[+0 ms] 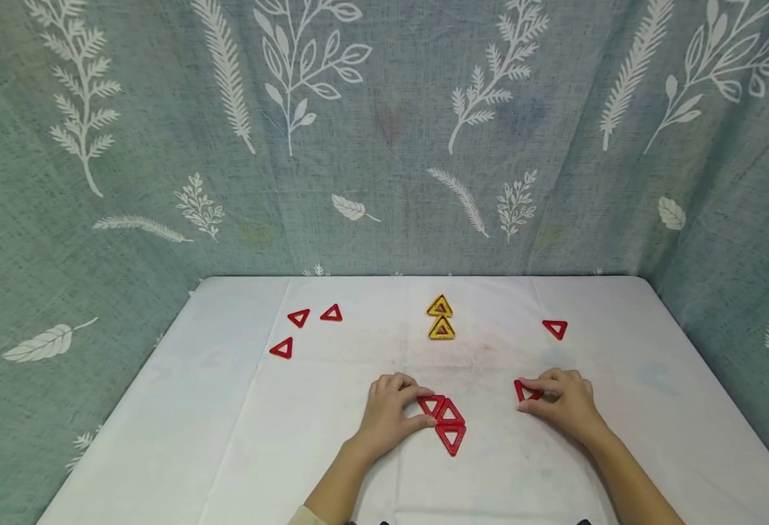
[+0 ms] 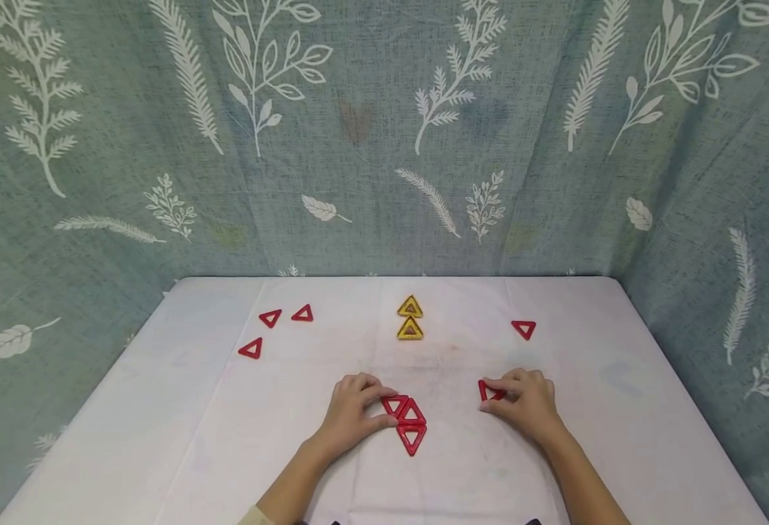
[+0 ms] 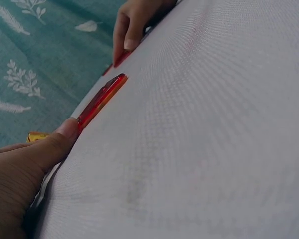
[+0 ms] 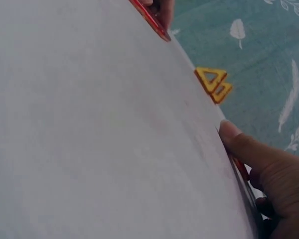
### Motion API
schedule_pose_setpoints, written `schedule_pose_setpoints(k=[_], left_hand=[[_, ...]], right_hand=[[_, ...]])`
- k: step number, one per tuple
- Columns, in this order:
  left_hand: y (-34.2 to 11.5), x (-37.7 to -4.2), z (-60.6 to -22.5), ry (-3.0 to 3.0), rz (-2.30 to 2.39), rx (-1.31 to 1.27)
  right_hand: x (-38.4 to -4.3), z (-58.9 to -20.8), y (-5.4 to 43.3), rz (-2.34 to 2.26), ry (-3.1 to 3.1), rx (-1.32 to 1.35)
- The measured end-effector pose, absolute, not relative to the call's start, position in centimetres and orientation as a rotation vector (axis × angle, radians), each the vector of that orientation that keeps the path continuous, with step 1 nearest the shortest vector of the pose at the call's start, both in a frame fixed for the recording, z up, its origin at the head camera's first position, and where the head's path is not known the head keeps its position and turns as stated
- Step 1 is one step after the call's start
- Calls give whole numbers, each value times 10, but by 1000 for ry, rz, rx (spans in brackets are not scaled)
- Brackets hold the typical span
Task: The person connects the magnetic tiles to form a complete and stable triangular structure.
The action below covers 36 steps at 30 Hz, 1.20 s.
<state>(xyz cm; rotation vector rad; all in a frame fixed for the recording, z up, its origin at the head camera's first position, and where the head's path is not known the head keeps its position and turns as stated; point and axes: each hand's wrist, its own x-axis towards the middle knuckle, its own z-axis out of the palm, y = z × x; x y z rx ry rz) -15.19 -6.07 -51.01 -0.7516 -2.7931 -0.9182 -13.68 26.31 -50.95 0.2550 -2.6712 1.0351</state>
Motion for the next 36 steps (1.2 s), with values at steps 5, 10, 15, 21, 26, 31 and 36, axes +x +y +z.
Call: schedule_pose_setpoints(k=[5,10,15,21,26,31,36], left_hand=[[-61,-151,-512,-2768,-912,-766],[-62,-151,-514,-2770,-902,-775],[-62,-152,-514,-2786,-896,-777],[-62,-152,-513,-2780,-893,-788],[-60,-153,-514,-2760,-873,-809],[-61,-154,-513,-2742,-861,-842],[-63,-155,-512,-2731,-840,-865]], right_hand=[[-139,-511,252,1080,-2690,353],[-140,-512,239,1112,-2730,438],[-144,-513,223,1080,-2759,505],[-146,-510,211,1052,-2799,609],[-148,-511,205,1028,-2805,709],[-151,-513,196,963,-2724,813],[-152,-513,190,928,-2727,815]])
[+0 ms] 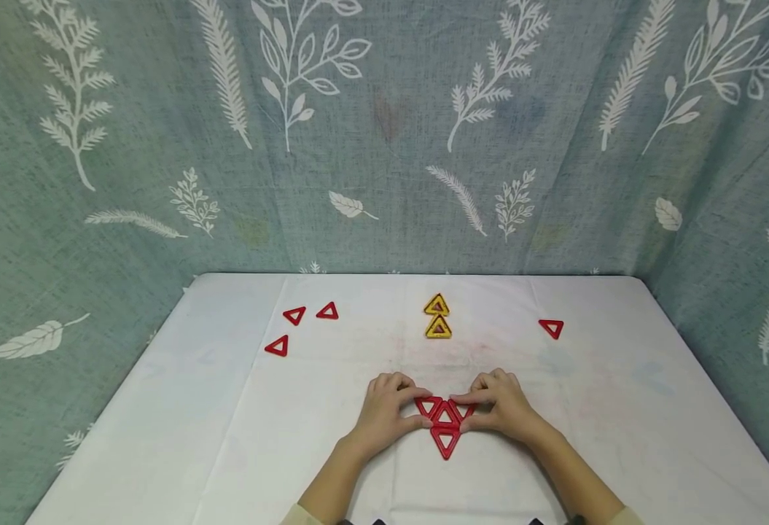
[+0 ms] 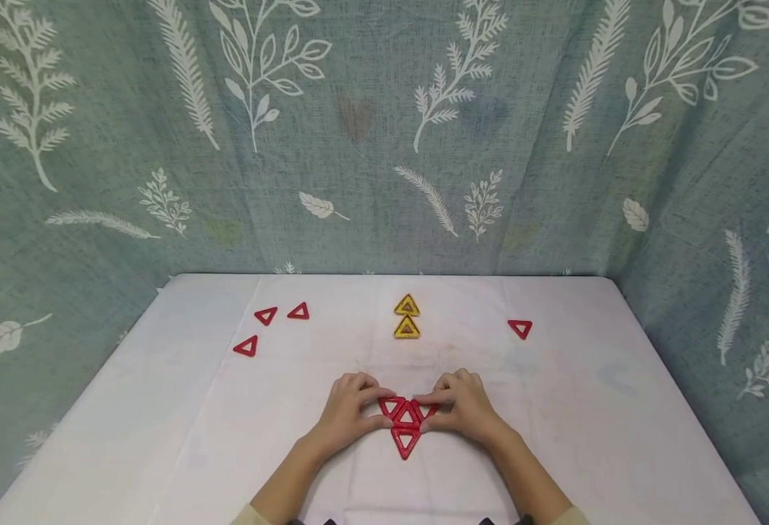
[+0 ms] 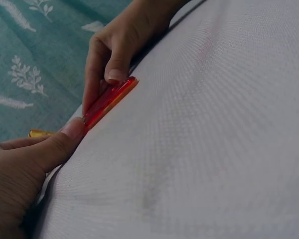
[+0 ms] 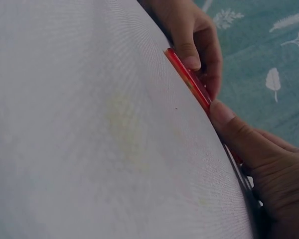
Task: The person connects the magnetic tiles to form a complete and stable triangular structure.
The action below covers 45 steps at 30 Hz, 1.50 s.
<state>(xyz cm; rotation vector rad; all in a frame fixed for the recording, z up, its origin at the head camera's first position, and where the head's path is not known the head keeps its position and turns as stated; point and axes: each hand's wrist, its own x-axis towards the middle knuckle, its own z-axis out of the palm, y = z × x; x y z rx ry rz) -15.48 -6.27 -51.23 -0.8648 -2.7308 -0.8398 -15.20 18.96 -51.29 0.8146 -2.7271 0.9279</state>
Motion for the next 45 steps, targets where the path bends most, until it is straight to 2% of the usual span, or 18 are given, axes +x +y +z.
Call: schedule_pose_setpoints(k=[18,23,33,45], left_hand=[[-63,-154,-513,-2756,-849,-848],[-60,-153,-513,-2753,-867,-802],[-60,-151,-515,-2736,-906,-415],[-59,-153,-511,-2813,-992,-443]], right_hand=[[-145,-513,190,912,-2668,697],[-141,-512,193,1038,-2639,550],[-132,-512,180,1069,-2641,171],[-131,-509,177,855,-2727,213]])
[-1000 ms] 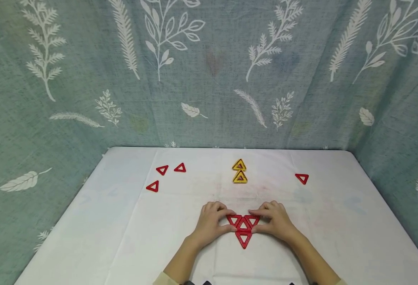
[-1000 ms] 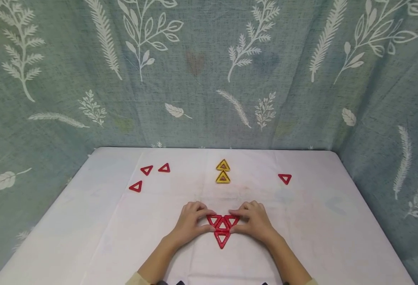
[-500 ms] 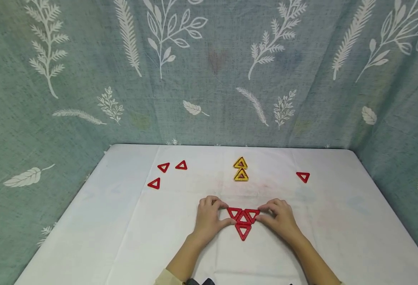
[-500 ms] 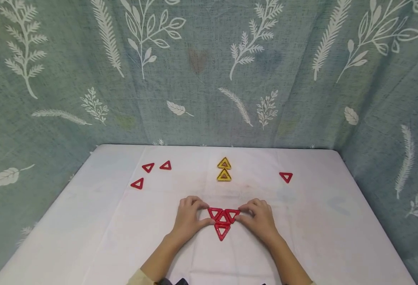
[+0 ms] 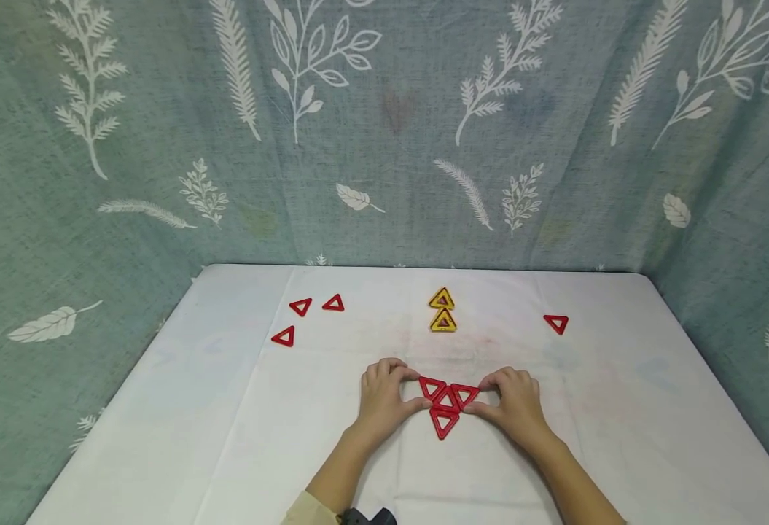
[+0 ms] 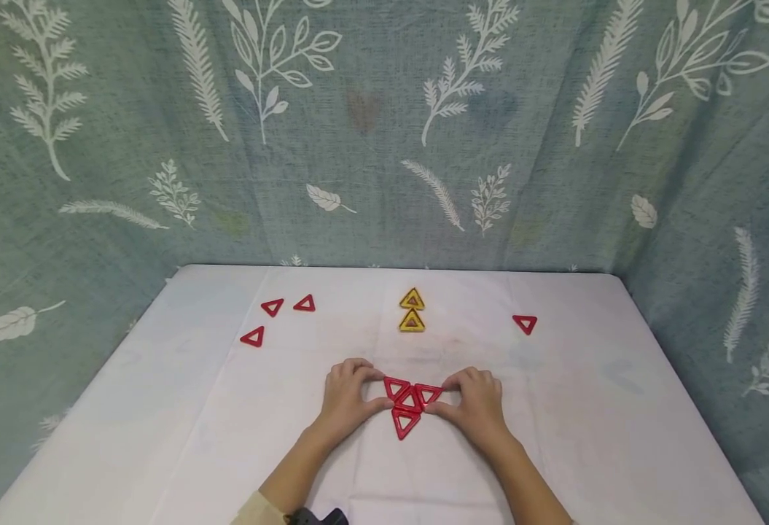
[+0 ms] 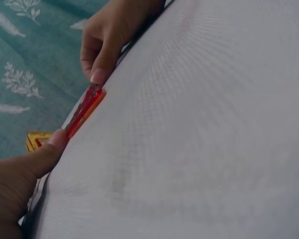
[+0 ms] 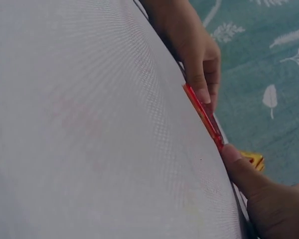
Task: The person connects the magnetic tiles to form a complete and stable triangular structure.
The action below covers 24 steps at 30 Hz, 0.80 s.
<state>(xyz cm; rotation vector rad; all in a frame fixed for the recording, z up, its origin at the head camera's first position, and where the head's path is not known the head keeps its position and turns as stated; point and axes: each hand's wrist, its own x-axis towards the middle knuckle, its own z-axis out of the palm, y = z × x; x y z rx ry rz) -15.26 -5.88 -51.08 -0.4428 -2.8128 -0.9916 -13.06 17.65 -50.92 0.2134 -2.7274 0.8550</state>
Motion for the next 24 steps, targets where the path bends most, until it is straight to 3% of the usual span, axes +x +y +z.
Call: schedule_pose_setpoints(k=[12,24], left_hand=[[-61,-154,-512,-2762,-1107,-498],[-64,-155,-511,-2654,-1183,-669]], right_hand=[[-130,-513,176,932,-2647,299],[-131,-519,168,1156,-2324,610]])
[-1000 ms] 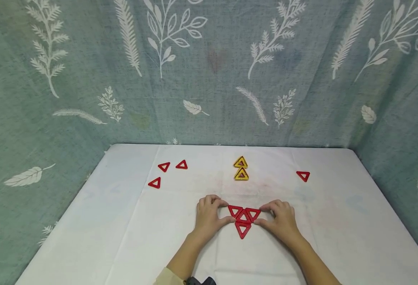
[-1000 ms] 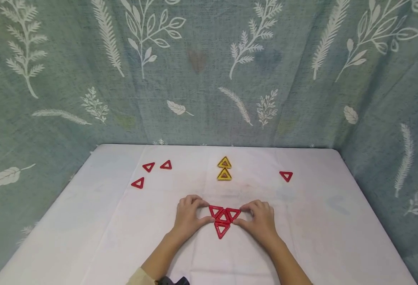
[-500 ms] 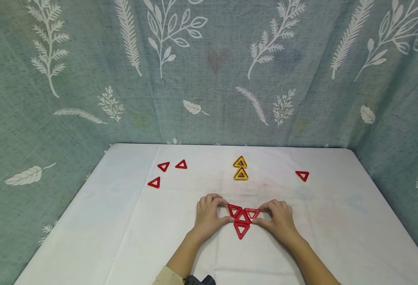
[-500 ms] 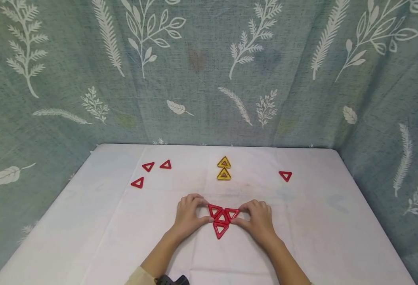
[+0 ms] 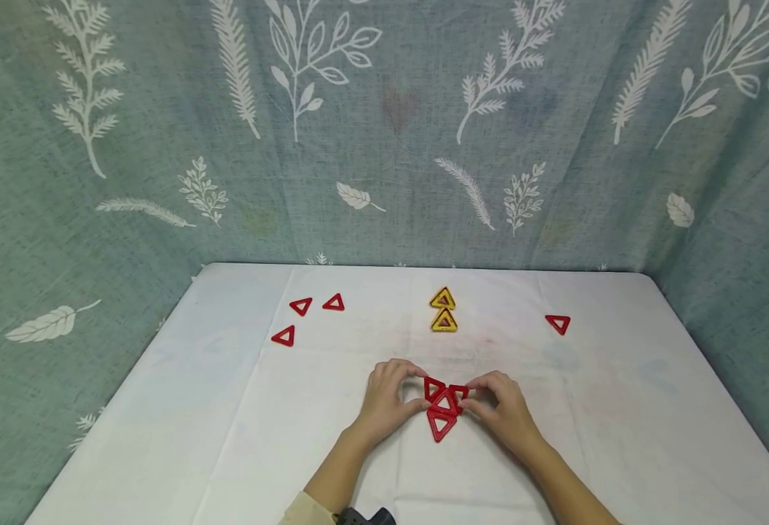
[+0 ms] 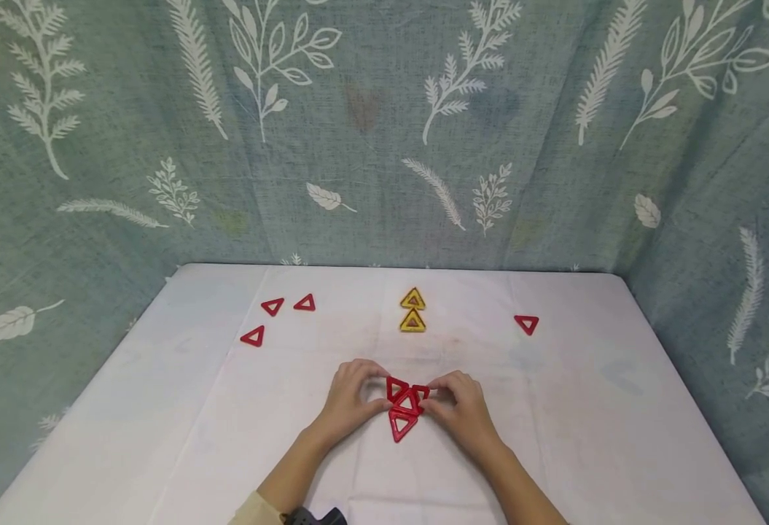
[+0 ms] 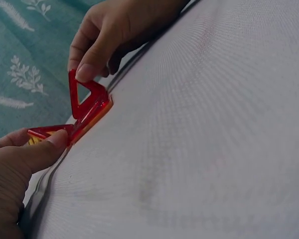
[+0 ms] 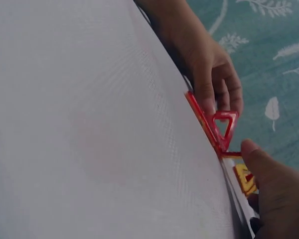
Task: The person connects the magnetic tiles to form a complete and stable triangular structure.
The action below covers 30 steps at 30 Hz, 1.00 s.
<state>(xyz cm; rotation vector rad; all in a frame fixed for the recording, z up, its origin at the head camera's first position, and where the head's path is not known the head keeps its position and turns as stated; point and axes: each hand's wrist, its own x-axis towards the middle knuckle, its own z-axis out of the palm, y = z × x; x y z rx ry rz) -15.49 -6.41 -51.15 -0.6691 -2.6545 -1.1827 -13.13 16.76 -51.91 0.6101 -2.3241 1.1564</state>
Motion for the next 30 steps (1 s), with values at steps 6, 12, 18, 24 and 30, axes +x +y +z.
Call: schedule_pose_setpoints(k=[6,12,18,24,30], left_hand=[[-65,-156,-512,-2637,-1224,-708],[-66,-156,-511,-2618,-1327,-730],[-65,-157,-510,-2590,-1272,-801],[-65,-155,-511,-2627,-1130,-833],[-66,-155,-512,-2627,-1030,-878]], right_hand=[[-131,-518,165,1109,-2334,667],[-129,-517,166,1078,-2417,638],[-127,-515,168,1077,-2422,684],[-126,-513,168,983,-2450,697],[-126,-514,164,924,-2428,692]])
